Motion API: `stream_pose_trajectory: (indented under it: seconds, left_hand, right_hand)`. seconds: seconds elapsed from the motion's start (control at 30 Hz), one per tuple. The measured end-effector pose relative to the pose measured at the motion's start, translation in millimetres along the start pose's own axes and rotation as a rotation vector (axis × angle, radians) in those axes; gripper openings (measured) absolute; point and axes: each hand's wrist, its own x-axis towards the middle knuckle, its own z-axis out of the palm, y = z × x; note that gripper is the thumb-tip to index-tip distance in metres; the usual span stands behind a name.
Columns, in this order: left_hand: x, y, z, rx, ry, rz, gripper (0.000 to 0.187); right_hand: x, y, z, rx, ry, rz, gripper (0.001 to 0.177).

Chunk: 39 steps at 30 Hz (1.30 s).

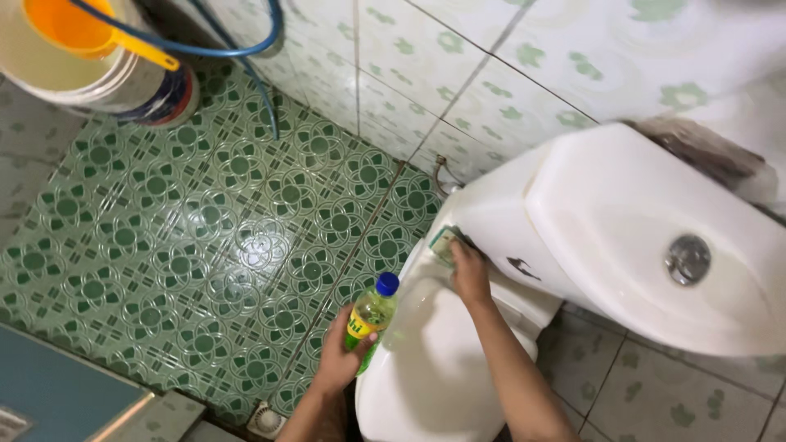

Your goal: The person cleans a toilet by applying liquid from a bottle and scrubbing with a sponge and brush, followed by rinsing with a hose.

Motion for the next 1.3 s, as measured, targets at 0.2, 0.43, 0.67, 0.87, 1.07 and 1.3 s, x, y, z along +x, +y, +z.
stream_pose_trajectory:
  seconds: [0.2, 0.43, 0.67, 0.87, 1.07, 1.3]
  left_hand:
    - [-6, 22, 13, -0.014, -0.045, 0.066, 0.066]
    - [-16, 33, 37, -0.034, -0.122, 0.132, 0.064]
    - [-29, 47, 69, -0.048, -0.254, 0.108, 0.058]
    - [-36, 52, 95, -0.035, -0.306, 0.093, 0.059]
    - [-41, 68, 116, -0.007, -0.362, 0.055, 0.06]
    - [-46, 78, 132, 0.028, -0.381, 0.122, 0.058]
  right_hand:
    - [-83, 61, -42, -0.238, -0.022, -0.094, 0.054]
    - [-171, 147, -99, -0.007, 0.172, 0.52, 0.054]
    - [-163, 144, -41, 0.02, 0.342, 0.287, 0.018]
    - [-187, 209, -74, 0.233, 0.525, 0.413, 0.011]
    - [-208, 203, -91, 1.088, 0.846, 0.441, 0.018]
    - [-192, 107, -69, 2.232, 1.101, 0.265, 0.031]
